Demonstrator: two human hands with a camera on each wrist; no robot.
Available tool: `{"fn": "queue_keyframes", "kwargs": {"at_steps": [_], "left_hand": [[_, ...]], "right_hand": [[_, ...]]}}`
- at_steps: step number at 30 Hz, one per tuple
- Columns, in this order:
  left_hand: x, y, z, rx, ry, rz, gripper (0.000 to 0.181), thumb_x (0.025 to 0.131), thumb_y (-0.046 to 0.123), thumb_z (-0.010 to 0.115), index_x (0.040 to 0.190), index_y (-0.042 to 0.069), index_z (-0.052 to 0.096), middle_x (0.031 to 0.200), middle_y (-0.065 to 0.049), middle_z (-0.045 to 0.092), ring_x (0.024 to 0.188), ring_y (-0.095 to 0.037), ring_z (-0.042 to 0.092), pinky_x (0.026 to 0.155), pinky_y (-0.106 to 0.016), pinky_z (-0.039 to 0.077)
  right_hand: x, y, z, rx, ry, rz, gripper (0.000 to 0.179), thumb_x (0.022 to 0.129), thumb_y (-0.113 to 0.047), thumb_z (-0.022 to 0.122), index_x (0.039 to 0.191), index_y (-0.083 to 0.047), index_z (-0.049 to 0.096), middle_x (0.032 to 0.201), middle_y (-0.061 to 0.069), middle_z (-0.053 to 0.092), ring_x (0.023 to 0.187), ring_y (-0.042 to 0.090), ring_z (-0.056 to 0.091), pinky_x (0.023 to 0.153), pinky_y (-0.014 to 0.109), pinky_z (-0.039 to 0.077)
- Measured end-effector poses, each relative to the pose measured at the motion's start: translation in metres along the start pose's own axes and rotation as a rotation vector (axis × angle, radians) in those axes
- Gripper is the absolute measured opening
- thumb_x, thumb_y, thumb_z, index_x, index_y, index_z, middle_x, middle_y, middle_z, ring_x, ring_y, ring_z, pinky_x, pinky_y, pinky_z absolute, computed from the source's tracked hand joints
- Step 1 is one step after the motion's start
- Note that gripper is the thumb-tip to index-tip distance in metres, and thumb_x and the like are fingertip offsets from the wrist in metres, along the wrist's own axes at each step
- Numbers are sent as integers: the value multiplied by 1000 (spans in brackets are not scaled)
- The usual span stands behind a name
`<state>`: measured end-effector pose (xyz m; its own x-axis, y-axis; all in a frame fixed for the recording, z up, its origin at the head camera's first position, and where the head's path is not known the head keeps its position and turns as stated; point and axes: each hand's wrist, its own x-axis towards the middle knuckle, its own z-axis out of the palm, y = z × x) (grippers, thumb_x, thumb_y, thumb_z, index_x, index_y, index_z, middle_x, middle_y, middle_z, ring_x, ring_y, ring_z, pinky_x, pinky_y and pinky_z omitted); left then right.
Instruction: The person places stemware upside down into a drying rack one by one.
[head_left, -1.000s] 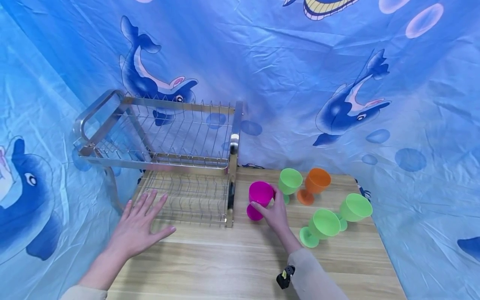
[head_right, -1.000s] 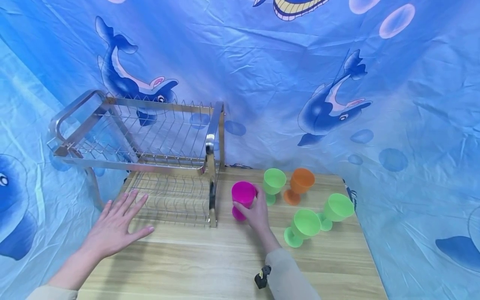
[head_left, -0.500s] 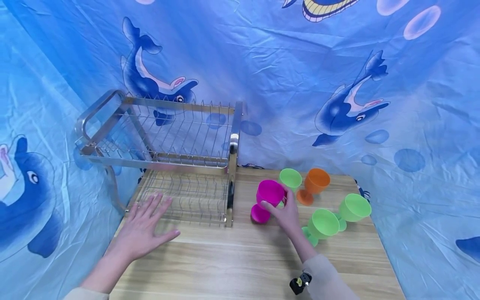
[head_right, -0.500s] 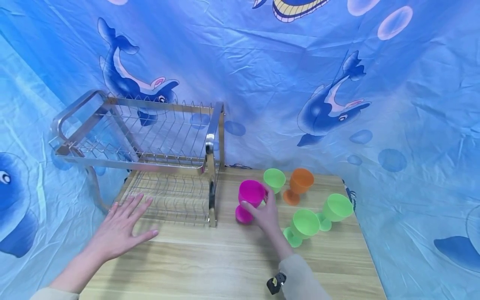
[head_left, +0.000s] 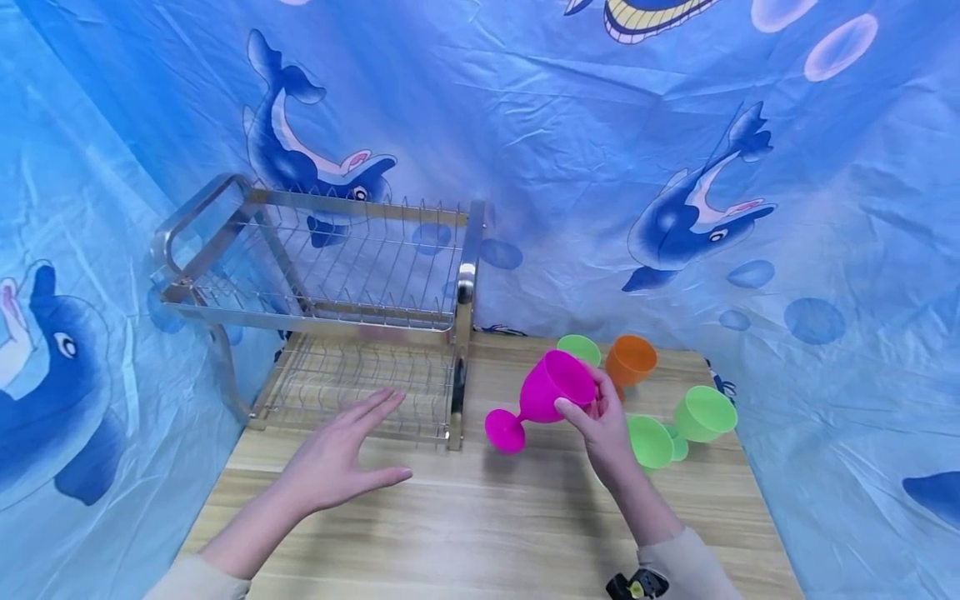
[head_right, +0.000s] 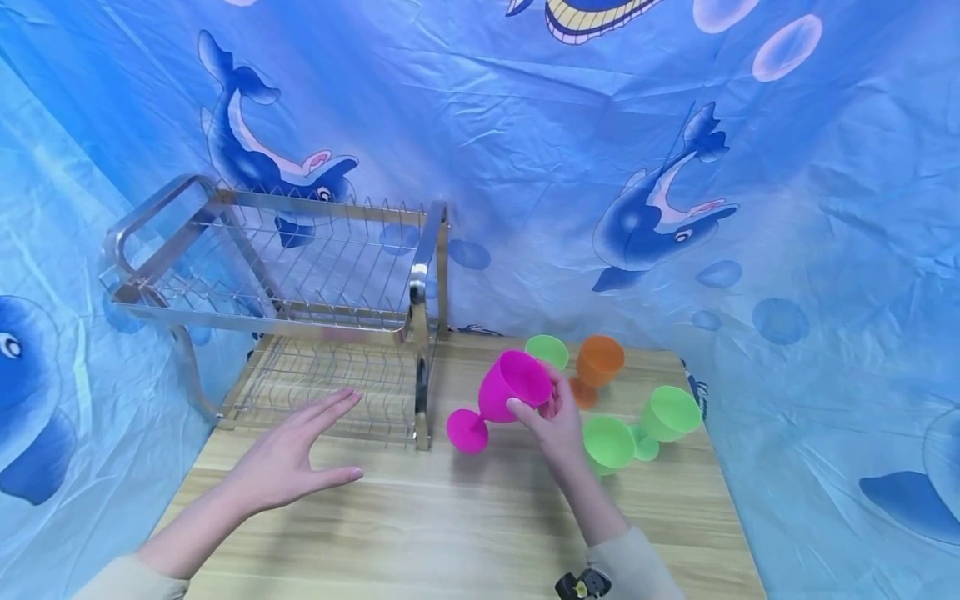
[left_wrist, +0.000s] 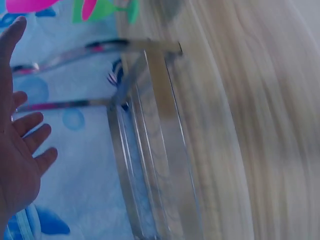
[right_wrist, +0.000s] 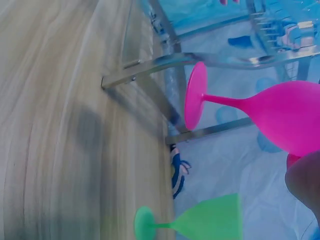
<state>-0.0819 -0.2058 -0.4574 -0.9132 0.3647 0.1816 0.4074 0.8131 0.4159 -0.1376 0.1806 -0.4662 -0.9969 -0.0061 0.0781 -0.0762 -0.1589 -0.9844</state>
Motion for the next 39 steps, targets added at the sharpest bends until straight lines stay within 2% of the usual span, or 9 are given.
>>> {"fn": "queue_keyframes", "kwargs": {"at_steps": [6, 9, 14, 17, 23, 25, 33, 39], "left_hand": [[15, 26, 4, -114, 56, 71, 89, 83, 59, 87, 157, 22, 56, 161, -1, 53, 142, -34, 57, 110, -65, 50], [25, 38, 8, -169, 80, 122, 81, 83, 56, 89, 151, 21, 62, 157, 0, 58, 139, -31, 60, 110, -60, 52], [43, 53, 12, -250, 92, 164, 77, 81, 48, 94, 149, 23, 65, 152, 2, 63, 137, -27, 62, 110, -55, 54], [51, 59, 14, -287, 87, 161, 77, 79, 42, 96, 147, 21, 67, 148, 2, 66, 132, -26, 66, 108, -53, 55], [65, 65, 20, -362, 39, 109, 72, 79, 35, 98, 141, 13, 70, 135, -4, 74, 112, -23, 76, 96, -41, 63], [68, 65, 22, -388, 25, 91, 68, 79, 32, 98, 139, 11, 72, 132, -4, 75, 111, -22, 76, 95, -39, 63], [74, 66, 27, -496, -22, 28, 44, 84, 25, 95, 123, 12, 79, 117, -4, 79, 103, -18, 78, 90, -35, 65], [77, 67, 31, -554, -19, 21, 31, 86, 25, 93, 112, 14, 81, 108, 0, 80, 98, -17, 78, 85, -34, 66]], "right_hand": [[-7, -6, 5, 115, -64, -38, 60, 97, 12, 62, 152, -2, 42, 136, 1, 62, 120, 15, 63, 101, 25, 57], [-8, -6, 10, 164, -86, -44, 59, 96, 13, 60, 150, -4, 44, 135, -1, 63, 120, 13, 64, 102, 25, 57], [-12, -6, 18, 194, -134, -31, 57, 96, 11, 60, 148, -6, 45, 136, -2, 64, 120, 13, 64, 103, 25, 56], [-14, -6, 22, 202, -150, -27, 57, 96, 10, 60, 149, -6, 43, 137, -1, 63, 121, 13, 63, 104, 25, 55], [-18, -10, 30, 219, -152, -34, 60, 95, 11, 59, 149, -6, 43, 138, -1, 62, 120, 13, 63, 103, 25, 56], [-19, -11, 32, 222, -154, -37, 61, 94, 12, 59, 150, -5, 43, 137, 0, 62, 119, 13, 62, 103, 25, 56], [-21, -13, 38, 219, -172, -44, 66, 92, 13, 60, 153, -1, 41, 138, 3, 60, 120, 15, 61, 102, 26, 57], [-22, -15, 42, 243, -166, -51, 64, 91, 13, 59, 151, -4, 43, 140, 2, 59, 120, 15, 61, 101, 26, 57]]}}
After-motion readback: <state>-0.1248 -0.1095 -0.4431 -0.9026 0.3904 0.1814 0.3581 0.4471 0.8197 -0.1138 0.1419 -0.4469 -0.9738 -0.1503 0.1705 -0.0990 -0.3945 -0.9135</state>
